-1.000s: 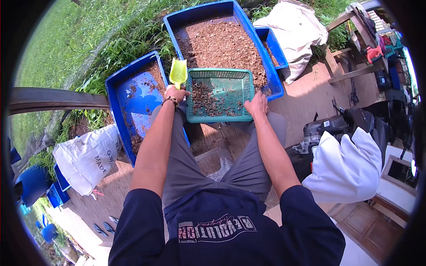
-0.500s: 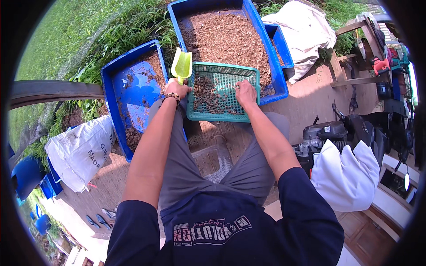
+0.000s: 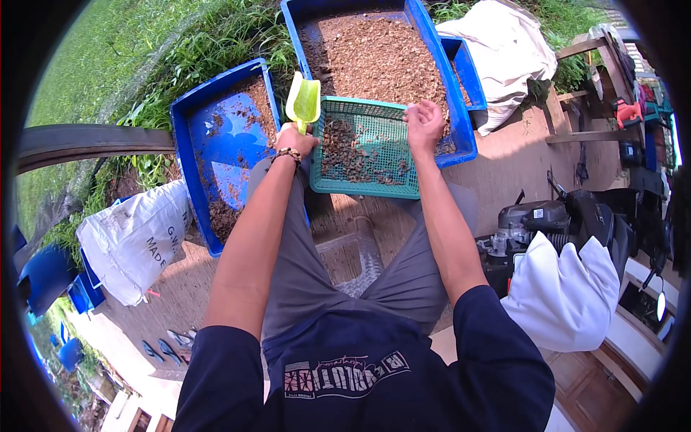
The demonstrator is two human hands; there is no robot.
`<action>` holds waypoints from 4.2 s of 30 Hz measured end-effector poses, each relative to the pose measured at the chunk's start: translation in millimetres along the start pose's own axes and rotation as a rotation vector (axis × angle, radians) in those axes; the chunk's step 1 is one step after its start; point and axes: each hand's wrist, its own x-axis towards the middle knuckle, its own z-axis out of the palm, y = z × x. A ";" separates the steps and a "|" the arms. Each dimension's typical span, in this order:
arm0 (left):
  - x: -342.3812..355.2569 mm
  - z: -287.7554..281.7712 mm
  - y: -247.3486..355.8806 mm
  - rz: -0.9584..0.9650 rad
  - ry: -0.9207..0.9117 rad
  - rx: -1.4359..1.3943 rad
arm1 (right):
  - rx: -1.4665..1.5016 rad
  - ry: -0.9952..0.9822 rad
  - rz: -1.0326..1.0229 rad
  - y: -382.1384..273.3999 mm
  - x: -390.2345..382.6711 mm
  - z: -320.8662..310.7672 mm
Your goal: Sorting organic substrate using a sieve and moving it between bins with a scoop.
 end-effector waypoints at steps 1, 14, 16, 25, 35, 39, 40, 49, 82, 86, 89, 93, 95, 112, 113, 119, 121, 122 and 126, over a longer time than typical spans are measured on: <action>2.2 -0.2 -2.4 0.003 -0.003 -0.005 | 0.043 0.099 -0.066 -12.6 5.6 4.2; -7.3 -4.1 -1.2 -0.027 0.042 0.009 | -1.031 -0.347 0.009 39.2 -42.7 61.8; -7.2 0.2 14.2 -0.044 0.013 -0.003 | -1.138 -0.509 -0.159 59.2 -30.3 51.8; 0.7 -2.4 3.4 -0.054 0.000 -0.020 | -0.648 -0.483 0.161 10.7 0.9 44.5; -5.5 -0.1 14.8 -0.038 0.020 0.007 | -0.800 -0.446 0.001 31.6 -37.6 60.6; -7.6 -1.1 15.5 -0.024 0.029 -0.005 | -0.882 -0.366 -0.112 50.7 -50.8 74.1; -7.5 -2.1 13.3 -0.030 0.030 -0.002 | -0.880 -0.371 -0.108 52.3 -53.8 78.3; -4.3 -3.3 10.4 -0.091 0.028 -0.016 | -0.952 -0.434 -0.114 44.1 -41.9 102.9; 3.0 0.5 6.9 -0.105 0.016 0.052 | -0.760 -0.153 -0.324 -23.4 34.1 38.4; 1.8 0.7 13.3 -0.075 0.016 0.021 | -1.014 -0.789 -0.076 1.5 -23.2 27.4; -0.2 -0.1 8.7 -0.065 0.016 -0.026 | -1.094 -0.813 -0.116 7.2 -53.4 35.8; -0.1 0.3 10.7 -0.073 0.020 0.004 | -1.155 -0.863 -0.229 23.0 -59.0 33.6; 1.9 -0.4 7.6 -0.095 0.031 0.024 | -1.119 -0.852 -0.276 29.0 -60.7 33.9; -0.3 0.1 12.1 -0.082 0.015 -0.016 | -1.040 -0.990 -0.351 41.7 -53.1 31.7; -1.2 -0.2 13.0 -0.078 0.013 -0.019 | -1.041 -0.987 -0.349 41.7 -54.2 32.1; -0.7 -0.8 8.9 -0.074 0.016 -0.028 | -1.165 -0.903 -0.424 36.7 -58.9 39.5; 0.5 0.6 10.4 -0.068 0.013 -0.025 | -1.229 -0.942 -0.508 40.5 -56.8 40.8; 1.0 1.4 11.4 -0.071 0.018 -0.023 | -1.230 -0.938 -0.507 42.3 -56.8 40.5; 3.2 1.1 10.4 -0.076 0.000 -0.008 | -1.297 -0.854 -0.334 37.7 -61.5 45.9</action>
